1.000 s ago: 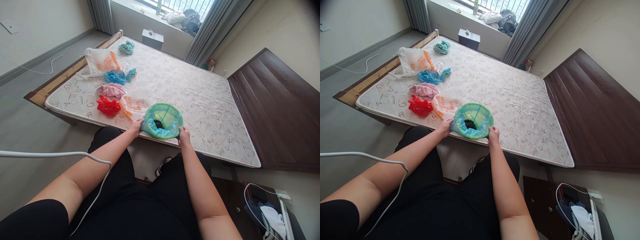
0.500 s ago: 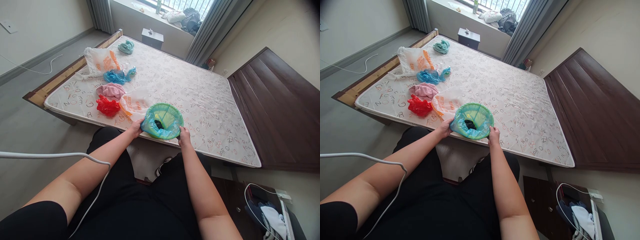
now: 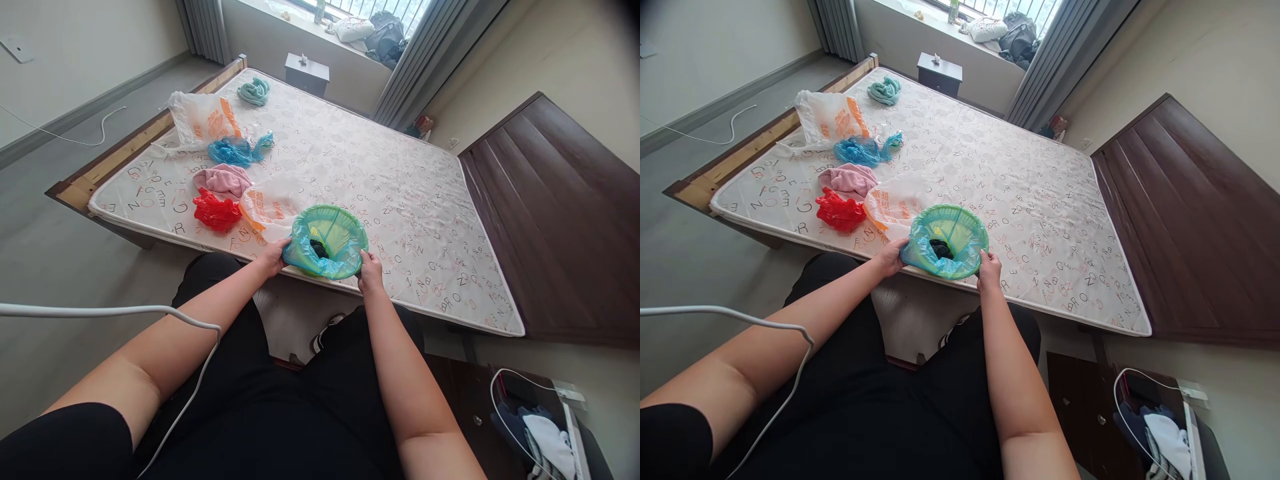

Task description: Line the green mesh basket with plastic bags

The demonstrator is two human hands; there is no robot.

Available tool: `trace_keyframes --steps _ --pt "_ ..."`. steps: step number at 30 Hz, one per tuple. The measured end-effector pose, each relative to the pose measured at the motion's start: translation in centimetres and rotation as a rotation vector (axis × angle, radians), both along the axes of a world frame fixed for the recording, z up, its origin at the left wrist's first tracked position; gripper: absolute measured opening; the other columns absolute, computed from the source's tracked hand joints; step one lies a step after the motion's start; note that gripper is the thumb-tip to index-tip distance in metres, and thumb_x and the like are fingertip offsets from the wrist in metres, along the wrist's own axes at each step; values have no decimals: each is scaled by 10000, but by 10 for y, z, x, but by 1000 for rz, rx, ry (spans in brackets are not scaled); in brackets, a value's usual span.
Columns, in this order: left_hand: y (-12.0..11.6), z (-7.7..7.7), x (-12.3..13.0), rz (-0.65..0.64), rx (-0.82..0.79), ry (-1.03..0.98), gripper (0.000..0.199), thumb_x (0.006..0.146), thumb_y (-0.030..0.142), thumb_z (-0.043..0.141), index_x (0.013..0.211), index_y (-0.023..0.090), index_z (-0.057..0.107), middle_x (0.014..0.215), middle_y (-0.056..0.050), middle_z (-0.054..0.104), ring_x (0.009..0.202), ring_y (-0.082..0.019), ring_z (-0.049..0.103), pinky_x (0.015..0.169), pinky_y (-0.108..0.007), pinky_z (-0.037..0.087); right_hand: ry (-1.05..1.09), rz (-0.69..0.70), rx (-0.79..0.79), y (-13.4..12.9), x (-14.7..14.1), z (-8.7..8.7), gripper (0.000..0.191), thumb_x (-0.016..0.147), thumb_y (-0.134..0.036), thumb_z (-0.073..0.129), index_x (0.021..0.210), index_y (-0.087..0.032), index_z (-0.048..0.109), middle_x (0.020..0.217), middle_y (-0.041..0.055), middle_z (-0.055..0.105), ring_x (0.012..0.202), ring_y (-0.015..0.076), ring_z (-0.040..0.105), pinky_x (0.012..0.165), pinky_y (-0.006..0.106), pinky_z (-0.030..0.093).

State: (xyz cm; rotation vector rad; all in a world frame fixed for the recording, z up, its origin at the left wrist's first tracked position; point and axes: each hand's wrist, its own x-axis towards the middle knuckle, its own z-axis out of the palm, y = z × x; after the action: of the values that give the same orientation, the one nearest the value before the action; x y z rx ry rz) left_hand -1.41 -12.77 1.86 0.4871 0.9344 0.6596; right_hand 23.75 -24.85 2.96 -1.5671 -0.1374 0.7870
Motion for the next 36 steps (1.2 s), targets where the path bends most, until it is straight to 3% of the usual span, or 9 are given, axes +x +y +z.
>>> trace_keyframes --steps 6,12,18,22,30,36 --pt "0 0 1 -20 -14 9 244 901 333 667 1085 175 698 901 -75 729 735 -200 682 655 -321 578 0 0 -10 1 0 0 297 753 -368 744 939 -213 571 766 -36 643 639 133 606 581 262 549" --pt "0 -2 0 9 -14 -20 305 928 377 654 1159 179 689 972 -92 750 865 -243 721 741 -356 608 4 2 -8 1 -1 -1 278 764 -362 730 941 -217 571 759 -38 647 652 134 614 584 254 550" --pt "1 1 0 52 -67 -58 241 951 315 634 1131 167 696 889 -56 741 730 -186 705 698 -306 612 11 -1 0 1 -3 0 320 741 -377 758 940 -219 564 742 -44 651 646 131 617 580 241 542" --pt "2 1 0 71 -68 -95 215 958 268 610 1120 159 699 862 -56 738 752 -194 708 714 -307 612 4 2 13 1 -3 1 304 747 -363 746 940 -218 562 734 -47 649 637 130 614 579 243 547" --pt "7 -2 -2 97 -8 -169 139 909 229 637 1003 141 688 774 -29 680 659 -162 654 687 -299 583 2 -4 0 2 -3 2 283 770 -345 725 953 -213 555 758 -42 637 643 126 604 599 251 544" --pt "8 0 -5 107 37 -188 104 878 230 667 942 148 658 743 -13 665 595 -137 607 576 -252 529 -247 -54 -7 -1 3 -4 365 781 -404 747 1000 -217 524 824 -31 611 720 127 609 659 239 526"
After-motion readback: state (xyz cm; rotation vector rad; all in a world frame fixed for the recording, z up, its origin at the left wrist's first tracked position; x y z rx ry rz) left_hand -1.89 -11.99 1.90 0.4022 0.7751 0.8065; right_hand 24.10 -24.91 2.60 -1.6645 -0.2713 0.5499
